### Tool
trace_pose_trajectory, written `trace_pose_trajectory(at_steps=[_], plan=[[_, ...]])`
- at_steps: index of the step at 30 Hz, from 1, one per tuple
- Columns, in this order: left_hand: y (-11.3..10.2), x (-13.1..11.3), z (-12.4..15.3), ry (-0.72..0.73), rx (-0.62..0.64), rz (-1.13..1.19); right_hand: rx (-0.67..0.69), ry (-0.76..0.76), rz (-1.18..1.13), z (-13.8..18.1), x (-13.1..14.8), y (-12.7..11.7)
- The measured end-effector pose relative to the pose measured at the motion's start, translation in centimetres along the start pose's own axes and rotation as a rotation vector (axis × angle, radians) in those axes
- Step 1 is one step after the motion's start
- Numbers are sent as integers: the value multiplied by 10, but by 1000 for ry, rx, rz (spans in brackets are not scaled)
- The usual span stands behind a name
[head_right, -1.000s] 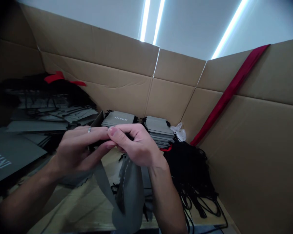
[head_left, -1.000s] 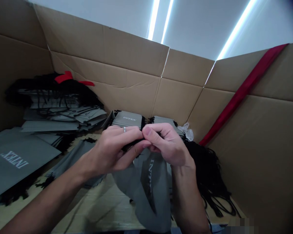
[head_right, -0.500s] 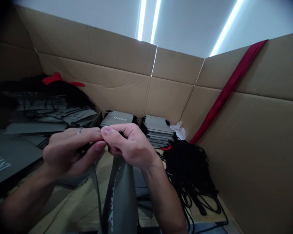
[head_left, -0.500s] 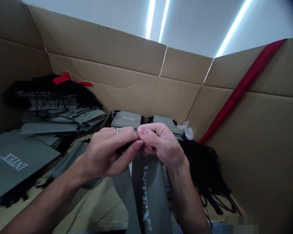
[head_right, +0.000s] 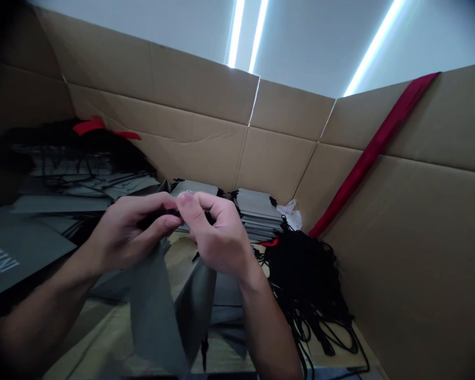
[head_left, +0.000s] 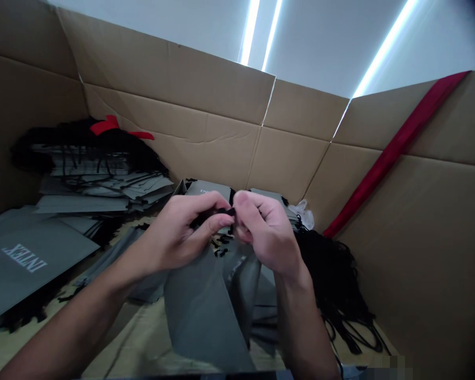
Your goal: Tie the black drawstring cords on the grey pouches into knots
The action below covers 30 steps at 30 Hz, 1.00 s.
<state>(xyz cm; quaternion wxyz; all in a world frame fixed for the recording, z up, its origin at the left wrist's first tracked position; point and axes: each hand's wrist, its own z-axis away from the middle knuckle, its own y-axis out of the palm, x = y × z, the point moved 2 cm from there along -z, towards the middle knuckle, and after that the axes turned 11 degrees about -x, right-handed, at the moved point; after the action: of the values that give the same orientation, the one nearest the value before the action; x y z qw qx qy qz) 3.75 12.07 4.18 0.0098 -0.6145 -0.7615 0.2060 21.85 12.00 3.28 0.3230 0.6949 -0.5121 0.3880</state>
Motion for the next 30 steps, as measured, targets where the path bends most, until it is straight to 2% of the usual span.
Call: trace_pose_trajectory(at_steps=[4, 10, 18, 23, 27, 30], plan=[[-1, 10, 0, 17, 16, -62, -61, 12, -1, 1, 1, -10], [-2, 16, 2, 117, 39, -124, 23, 60, 11, 5, 4, -20], [-1, 16, 5, 175, -9, -159, 109, 122, 39, 5, -6, -12], [-2, 16, 7, 148, 29, -112, 141, 156, 0, 3, -9, -7], [-4, 16, 6, 32, 14, -103, 32, 66, 11, 0, -5, -9], [-2, 13, 6, -21, 53, -51, -12, 38, 45, 3, -3, -8]])
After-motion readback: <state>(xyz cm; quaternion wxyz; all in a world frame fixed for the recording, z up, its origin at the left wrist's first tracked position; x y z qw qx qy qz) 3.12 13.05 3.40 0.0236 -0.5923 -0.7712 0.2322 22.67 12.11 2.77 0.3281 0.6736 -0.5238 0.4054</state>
